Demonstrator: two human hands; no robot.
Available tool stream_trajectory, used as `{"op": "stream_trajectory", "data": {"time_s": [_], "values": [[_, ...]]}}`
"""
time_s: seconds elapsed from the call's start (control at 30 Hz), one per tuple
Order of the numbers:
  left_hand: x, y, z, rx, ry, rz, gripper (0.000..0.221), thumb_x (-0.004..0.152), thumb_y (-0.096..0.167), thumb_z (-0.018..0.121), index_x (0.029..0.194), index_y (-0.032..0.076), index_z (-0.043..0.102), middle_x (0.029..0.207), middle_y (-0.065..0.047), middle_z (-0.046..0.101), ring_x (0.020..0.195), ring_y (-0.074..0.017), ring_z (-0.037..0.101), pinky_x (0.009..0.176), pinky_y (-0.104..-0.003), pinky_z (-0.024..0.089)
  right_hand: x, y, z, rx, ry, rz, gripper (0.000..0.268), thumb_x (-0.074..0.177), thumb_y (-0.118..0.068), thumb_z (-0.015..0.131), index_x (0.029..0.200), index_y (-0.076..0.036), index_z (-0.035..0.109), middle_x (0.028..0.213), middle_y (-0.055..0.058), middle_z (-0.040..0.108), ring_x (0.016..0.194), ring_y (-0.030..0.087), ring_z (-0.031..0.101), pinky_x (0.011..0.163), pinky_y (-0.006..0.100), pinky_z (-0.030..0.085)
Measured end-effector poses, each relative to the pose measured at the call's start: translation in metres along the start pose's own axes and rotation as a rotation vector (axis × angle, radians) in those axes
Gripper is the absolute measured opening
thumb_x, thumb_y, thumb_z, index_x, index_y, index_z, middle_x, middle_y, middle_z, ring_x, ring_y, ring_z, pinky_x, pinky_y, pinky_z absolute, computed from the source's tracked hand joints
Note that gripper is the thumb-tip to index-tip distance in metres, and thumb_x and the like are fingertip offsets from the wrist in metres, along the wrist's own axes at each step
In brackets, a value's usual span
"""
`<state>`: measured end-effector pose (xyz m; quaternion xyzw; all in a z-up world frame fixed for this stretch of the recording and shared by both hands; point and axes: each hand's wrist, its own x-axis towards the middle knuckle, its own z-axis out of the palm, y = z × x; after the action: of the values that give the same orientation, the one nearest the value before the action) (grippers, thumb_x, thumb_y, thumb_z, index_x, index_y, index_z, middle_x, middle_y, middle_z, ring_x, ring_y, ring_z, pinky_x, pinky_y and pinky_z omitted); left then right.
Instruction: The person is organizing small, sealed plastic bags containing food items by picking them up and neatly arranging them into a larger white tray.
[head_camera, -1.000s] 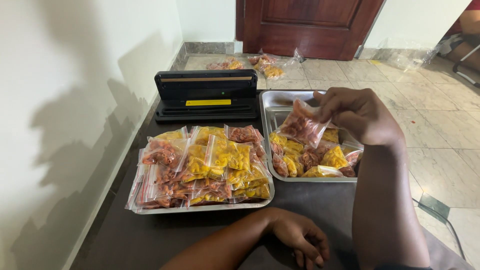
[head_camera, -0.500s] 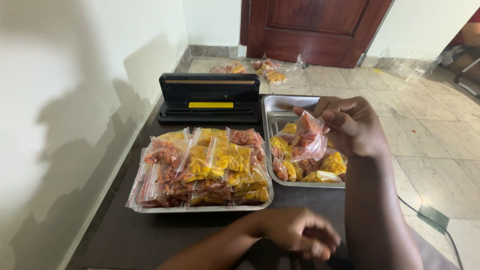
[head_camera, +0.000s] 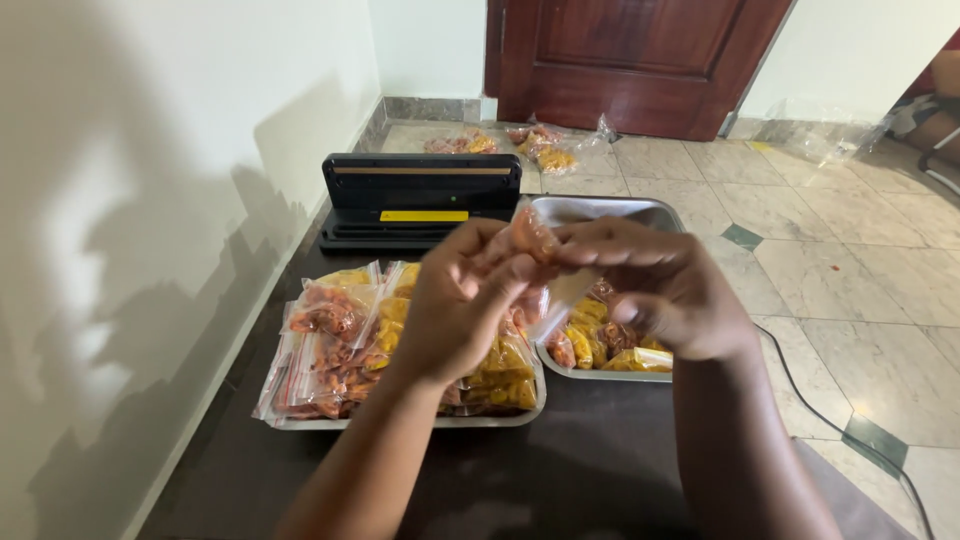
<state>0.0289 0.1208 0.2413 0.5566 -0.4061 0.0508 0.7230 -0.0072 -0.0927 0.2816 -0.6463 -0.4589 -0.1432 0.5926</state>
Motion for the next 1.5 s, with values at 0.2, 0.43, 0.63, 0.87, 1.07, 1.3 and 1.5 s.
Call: {"op": "stream_trajectory", "data": {"time_s": [0.2,0.43,0.63,0.87,1.07,1.3,1.5], "values": [[-0.004,0.030,-0.023,0.224,0.031,-0.015,0.026,0.093,0.019,0.071,0.109,-0.001,0.070,0.077,-0.012,0.073,0.068,-0.0211,0.072,0.067,-0.036,0.061,0.002,0.006,0.013,-0.105,-0.047,0.046,0.054,0.092,-0.020,0.069,0.131,0.014,0.053,0.126,0.034,0.062,0.126,0.050,0.060,0.111,0.064,0.043],[-0.010,0.016,-0.025,0.163,-0.040,-0.116,0.067,0.081,0.008,0.086,0.132,0.004,0.043,0.097,-0.015,0.069,0.081,-0.0179,0.068,0.072,-0.028,0.057,-0.006,0.032,0.013,-0.069,-0.001,0.139,0.054,0.083,0.006,0.071,0.134,0.013,0.054,0.110,0.029,0.070,0.103,0.039,0.074,0.090,0.051,0.060],[-0.007,0.031,-0.022,0.070,-0.038,0.004,0.051,0.089,0.004,0.076,0.124,0.009,0.039,0.107,-0.013,0.063,0.092,-0.0145,0.068,0.085,-0.026,0.060,-0.001,0.011,0.030,-0.274,0.107,0.254,0.032,0.097,-0.010,0.066,0.123,-0.002,0.050,0.092,0.009,0.067,0.075,0.016,0.074,0.074,0.025,0.062],[-0.005,0.025,-0.022,0.202,-0.026,-0.059,0.056,0.086,-0.006,0.063,0.134,0.010,0.039,0.118,-0.014,0.057,0.087,-0.0125,0.063,0.072,-0.024,0.056,-0.007,0.017,0.031,-0.413,0.166,0.173,0.040,0.092,-0.002,0.069,0.124,-0.005,0.045,0.103,0.011,0.068,0.095,0.017,0.071,0.089,0.028,0.058],[-0.005,0.042,-0.027,0.510,-0.127,-0.106,0.051,0.085,0.006,0.072,0.133,0.012,0.053,0.090,-0.004,0.068,0.076,-0.0121,0.065,0.070,-0.026,0.055,-0.007,0.024,0.030,-0.157,0.248,0.193,0.033,0.094,-0.016,0.070,0.117,-0.010,0.047,0.102,0.009,0.067,0.087,0.012,0.063,0.077,0.024,0.055],[-0.005,0.041,-0.029,0.461,-0.215,-0.128,0.059,0.084,0.016,0.080,0.134,0.014,0.049,0.113,-0.010,0.073,0.093,-0.0196,0.077,0.081,-0.031,0.064,0.000,0.018,0.037,-0.196,0.120,0.176,0.039,0.094,-0.006,0.064,0.127,-0.004,0.044,0.110,0.013,0.063,0.093,0.019,0.068,0.084,0.029,0.062],[-0.015,0.038,-0.040,0.442,-0.160,-0.096,0.068,0.087,0.007,0.079,0.144,0.013,0.042,0.099,-0.007,0.070,0.090,-0.0140,0.065,0.085,-0.029,0.057,-0.002,0.024,0.039,-0.254,0.111,0.302,0.038,0.091,-0.002,0.072,0.124,-0.004,0.054,0.101,0.004,0.065,0.080,0.007,0.062,0.075,0.020,0.055]]}}
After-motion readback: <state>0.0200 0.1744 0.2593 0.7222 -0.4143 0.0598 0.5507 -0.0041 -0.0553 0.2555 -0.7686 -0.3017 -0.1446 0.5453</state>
